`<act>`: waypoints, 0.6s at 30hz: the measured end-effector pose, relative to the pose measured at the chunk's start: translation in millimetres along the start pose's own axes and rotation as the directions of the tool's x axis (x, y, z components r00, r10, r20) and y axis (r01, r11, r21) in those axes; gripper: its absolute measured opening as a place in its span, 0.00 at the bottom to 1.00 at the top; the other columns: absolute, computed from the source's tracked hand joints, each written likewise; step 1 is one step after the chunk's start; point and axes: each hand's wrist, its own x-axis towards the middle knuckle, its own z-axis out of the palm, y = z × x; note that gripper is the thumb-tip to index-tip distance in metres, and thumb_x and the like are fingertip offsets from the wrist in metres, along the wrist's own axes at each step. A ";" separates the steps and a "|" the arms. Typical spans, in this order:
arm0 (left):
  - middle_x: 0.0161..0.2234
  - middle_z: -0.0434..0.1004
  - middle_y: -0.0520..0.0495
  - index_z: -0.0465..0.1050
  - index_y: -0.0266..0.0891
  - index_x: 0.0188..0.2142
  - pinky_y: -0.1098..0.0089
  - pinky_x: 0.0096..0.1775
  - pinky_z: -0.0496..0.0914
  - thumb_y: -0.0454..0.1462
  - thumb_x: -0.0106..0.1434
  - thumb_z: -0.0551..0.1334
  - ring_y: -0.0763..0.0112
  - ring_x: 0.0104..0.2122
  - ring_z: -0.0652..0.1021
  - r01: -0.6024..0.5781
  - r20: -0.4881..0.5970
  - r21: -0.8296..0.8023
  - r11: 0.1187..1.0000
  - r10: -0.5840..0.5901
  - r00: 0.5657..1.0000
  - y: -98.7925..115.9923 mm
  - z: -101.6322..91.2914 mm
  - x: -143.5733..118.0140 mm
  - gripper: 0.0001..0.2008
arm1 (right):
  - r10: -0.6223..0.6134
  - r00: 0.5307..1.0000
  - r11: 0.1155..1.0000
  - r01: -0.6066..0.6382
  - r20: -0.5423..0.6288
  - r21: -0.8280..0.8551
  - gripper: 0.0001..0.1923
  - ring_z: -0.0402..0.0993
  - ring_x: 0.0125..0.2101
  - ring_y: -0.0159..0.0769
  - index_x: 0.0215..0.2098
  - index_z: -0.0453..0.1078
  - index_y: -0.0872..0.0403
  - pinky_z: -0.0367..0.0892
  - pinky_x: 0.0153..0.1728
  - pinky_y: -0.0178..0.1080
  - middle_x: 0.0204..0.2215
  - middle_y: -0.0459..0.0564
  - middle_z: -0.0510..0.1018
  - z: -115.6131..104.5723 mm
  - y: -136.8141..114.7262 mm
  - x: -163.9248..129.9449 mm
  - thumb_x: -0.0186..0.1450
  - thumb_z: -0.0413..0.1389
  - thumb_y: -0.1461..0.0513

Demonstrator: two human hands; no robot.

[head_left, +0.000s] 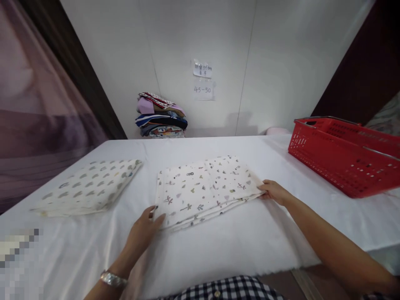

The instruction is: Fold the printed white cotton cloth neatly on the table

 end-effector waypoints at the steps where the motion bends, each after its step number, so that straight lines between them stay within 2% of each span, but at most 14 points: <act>1: 0.45 0.75 0.36 0.63 0.35 0.55 0.58 0.44 0.70 0.53 0.55 0.56 0.52 0.45 0.76 0.008 0.007 -0.001 1.000 -0.008 1.000 -1.1 1.6 0.2 0.34 | 0.005 0.999 0.993 -0.010 0.035 0.118 0.14 0.77 0.32 0.38 0.34 0.64 0.54 0.73 0.33 0.38 0.32 0.52 0.78 -1.4 0.8 -4.2 0.52 0.61 0.62; 4: 0.45 0.75 0.35 0.62 0.34 0.56 0.56 0.46 0.69 0.52 0.53 0.59 0.49 0.48 0.75 0.064 0.039 -0.050 0.997 -0.062 0.997 -1.8 3.9 -2.6 0.35 | -0.035 0.998 0.972 0.022 0.052 0.236 0.26 0.77 0.34 0.38 0.47 0.64 0.51 0.75 0.33 0.37 0.37 0.51 0.79 -6.5 3.3 -19.3 0.50 0.64 0.62; 6: 0.45 0.76 0.36 0.60 0.35 0.57 0.56 0.45 0.70 0.51 0.52 0.61 0.50 0.47 0.76 0.096 0.062 -0.129 0.987 -0.089 0.994 -0.3 2.7 -8.0 0.36 | -0.049 0.998 0.973 0.037 0.045 0.229 0.36 0.77 0.36 0.37 0.57 0.58 0.47 0.75 0.34 0.37 0.40 0.49 0.79 -9.8 5.2 -32.9 0.52 0.64 0.60; 8: 0.45 0.76 0.38 0.59 0.38 0.57 0.57 0.43 0.71 0.50 0.51 0.62 0.52 0.43 0.77 0.146 0.076 -0.283 0.948 -0.130 0.989 1.1 -0.2 -15.6 0.36 | -0.061 0.997 0.979 0.050 0.052 0.196 0.41 0.77 0.38 0.38 0.61 0.53 0.43 0.75 0.35 0.37 0.41 0.48 0.79 -12.8 7.9 -48.8 0.53 0.63 0.59; 9: 0.45 0.77 0.40 0.60 0.39 0.56 0.58 0.42 0.72 0.49 0.51 0.63 0.54 0.42 0.78 0.186 0.110 -0.392 0.901 -0.155 0.982 1.2 -2.0 -19.5 0.35 | -0.066 0.996 0.981 0.054 0.061 0.184 0.41 0.77 0.39 0.39 0.62 0.53 0.42 0.75 0.35 0.38 0.41 0.48 0.78 -14.2 9.7 -56.7 0.54 0.63 0.58; 11: 0.44 0.77 0.42 0.64 0.40 0.51 0.61 0.38 0.74 0.48 0.51 0.64 0.57 0.40 0.78 0.283 0.222 -0.593 0.754 -0.185 0.957 0.4 -6.4 -24.7 0.30 | -0.063 0.995 0.983 0.048 0.082 0.180 0.38 0.77 0.38 0.40 0.61 0.56 0.42 0.75 0.34 0.39 0.42 0.49 0.78 -16.6 12.9 -69.8 0.54 0.63 0.57; 13: 0.40 0.78 0.45 0.68 0.40 0.45 0.64 0.35 0.75 0.46 0.50 0.65 0.60 0.37 0.79 0.347 0.308 -0.712 0.611 -0.173 0.936 0.6 -11.9 -21.8 0.24 | -0.054 0.995 0.981 0.037 0.086 0.191 0.35 0.77 0.37 0.40 0.59 0.60 0.43 0.76 0.33 0.40 0.43 0.50 0.78 -18.2 12.8 -74.8 0.54 0.64 0.57; 15: 0.34 0.78 0.48 0.70 0.40 0.39 0.69 0.30 0.74 0.44 0.49 0.65 0.65 0.33 0.78 0.324 0.289 -0.766 0.555 -0.154 0.945 7.6 -19.3 -6.5 0.18 | -0.065 0.995 0.976 0.048 0.075 0.213 0.31 0.77 0.36 0.40 0.55 0.65 0.45 0.76 0.33 0.40 0.43 0.50 0.78 -18.6 4.5 -68.0 0.53 0.64 0.58; 17: 0.29 0.75 0.52 0.71 0.40 0.35 0.74 0.27 0.72 0.41 0.49 0.66 0.70 0.29 0.76 0.211 0.194 -0.812 0.544 -0.090 0.977 27.3 -29.9 22.1 0.14 | -0.105 0.993 0.965 0.087 0.059 0.248 0.26 0.77 0.35 0.38 0.50 0.69 0.47 0.76 0.32 0.38 0.41 0.50 0.78 -18.1 -15.9 -48.7 0.53 0.64 0.61; 18: 0.27 0.73 0.54 0.70 0.39 0.34 0.77 0.26 0.71 0.40 0.49 0.66 0.73 0.28 0.75 0.134 0.147 -0.837 0.531 -0.019 0.989 42.6 -36.5 40.4 0.13 | -0.130 0.990 0.957 0.112 0.049 0.267 0.24 0.77 0.34 0.37 0.48 0.70 0.49 0.76 0.32 0.37 0.39 0.50 0.78 -17.8 -30.9 -35.5 0.53 0.63 0.63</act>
